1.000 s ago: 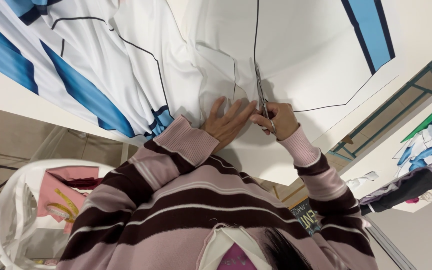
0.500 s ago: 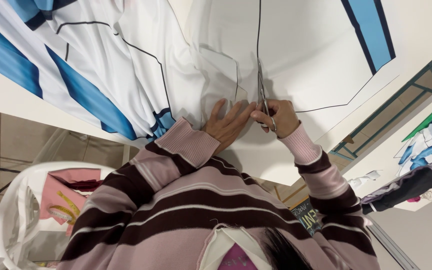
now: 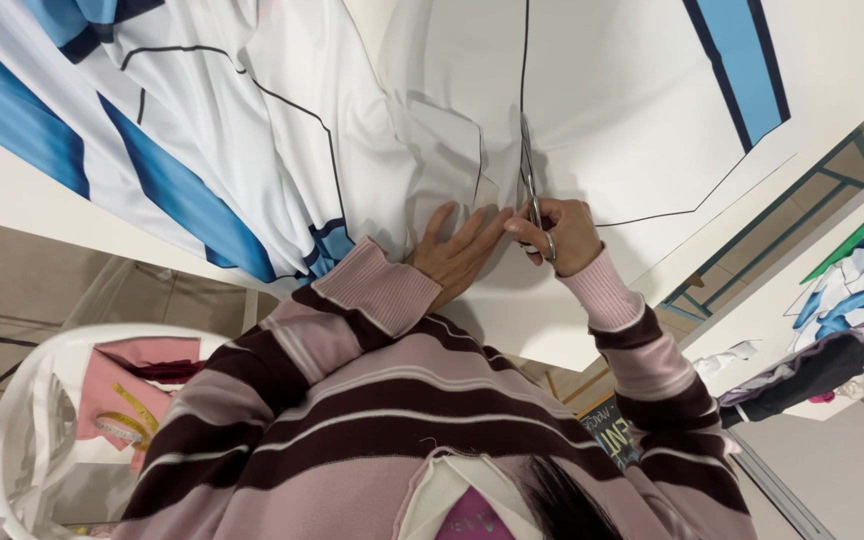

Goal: The person uses scissors to cut a large piece of white fabric with blue stripes laid out on a table. They follow a black outline drawn on the fabric, carefully cutting along the lines to separate the patterned section from the rest of the material.

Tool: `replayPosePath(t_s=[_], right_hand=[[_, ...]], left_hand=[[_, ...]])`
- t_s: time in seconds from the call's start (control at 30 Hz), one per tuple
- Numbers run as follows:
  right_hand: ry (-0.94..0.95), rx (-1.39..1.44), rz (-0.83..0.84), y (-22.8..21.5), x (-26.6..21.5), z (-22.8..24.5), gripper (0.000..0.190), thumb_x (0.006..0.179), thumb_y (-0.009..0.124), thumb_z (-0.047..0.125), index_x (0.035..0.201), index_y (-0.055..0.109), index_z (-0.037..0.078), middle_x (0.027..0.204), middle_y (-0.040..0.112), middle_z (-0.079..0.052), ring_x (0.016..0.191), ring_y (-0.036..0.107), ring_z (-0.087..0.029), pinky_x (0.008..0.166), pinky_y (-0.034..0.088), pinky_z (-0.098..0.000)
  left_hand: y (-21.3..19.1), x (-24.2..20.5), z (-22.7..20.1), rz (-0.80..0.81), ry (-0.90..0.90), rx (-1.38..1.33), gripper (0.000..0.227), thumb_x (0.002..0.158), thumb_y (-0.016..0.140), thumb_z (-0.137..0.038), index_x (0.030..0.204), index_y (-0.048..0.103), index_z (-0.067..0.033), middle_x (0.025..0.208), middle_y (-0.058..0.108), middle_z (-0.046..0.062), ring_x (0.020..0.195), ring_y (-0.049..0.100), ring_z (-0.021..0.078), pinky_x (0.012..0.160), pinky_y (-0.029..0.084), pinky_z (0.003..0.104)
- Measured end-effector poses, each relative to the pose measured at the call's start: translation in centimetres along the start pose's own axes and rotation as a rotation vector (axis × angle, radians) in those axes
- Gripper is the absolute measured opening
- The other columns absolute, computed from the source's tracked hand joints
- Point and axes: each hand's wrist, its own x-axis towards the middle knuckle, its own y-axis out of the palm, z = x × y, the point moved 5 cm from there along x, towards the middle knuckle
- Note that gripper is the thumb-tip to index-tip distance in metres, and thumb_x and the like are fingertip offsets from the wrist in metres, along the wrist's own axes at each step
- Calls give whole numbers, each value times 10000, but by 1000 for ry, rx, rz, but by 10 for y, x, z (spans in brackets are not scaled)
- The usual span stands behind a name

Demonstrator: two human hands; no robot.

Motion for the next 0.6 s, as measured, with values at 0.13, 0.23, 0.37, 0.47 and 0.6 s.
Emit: replayPosePath(t_s=[0.13, 0.23, 0.37, 0.47, 0.6], right_hand=[[40, 31, -15, 1, -2, -5, 347, 875, 801, 306, 829, 690, -19, 639, 620, -36, 471, 518, -87, 400, 425, -250], [60, 48, -23, 3, -4, -5, 338, 868, 806, 295, 835, 692, -21, 643, 631, -43, 474, 510, -85, 399, 418, -249], [68, 51, -22, 4, -2, -4, 337, 874, 803, 293, 830, 691, -22, 648, 630, -48, 477, 513, -86, 395, 417, -249], [32, 64, -18, 5, -1, 4, 341, 889, 793, 300, 831, 692, -20, 659, 636, -47, 483, 523, -87, 400, 430, -247], [14, 71, -28, 5, 6, 13, 330, 900, 783, 291, 846, 711, -26, 674, 659, -52, 493, 544, -93, 401, 441, -249]], left_hand=[[5, -3, -2, 3, -1, -19, 383, 1021, 596, -127, 1389, 673, -52, 1615, 421, 70, 1433, 390, 242, 1188, 320, 538], [-1, 0, 0, -2, 1, 8, 401, 1008, 600, -131, 1393, 679, -53, 1610, 422, 74, 1438, 387, 237, 1190, 320, 534], [1, -1, -1, 14, 4, 11, 381, 1021, 606, -141, 1386, 671, -56, 1606, 428, 70, 1443, 390, 233, 1185, 323, 535], [12, -4, -3, 24, -13, -35, 382, 1037, 614, -163, 1402, 640, -54, 1611, 428, 71, 1447, 383, 230, 1179, 323, 533], [20, -9, -4, 12, -35, -108, 443, 1050, 633, -211, 1440, 606, -2, 1579, 447, 98, 1452, 373, 234, 1177, 327, 534]])
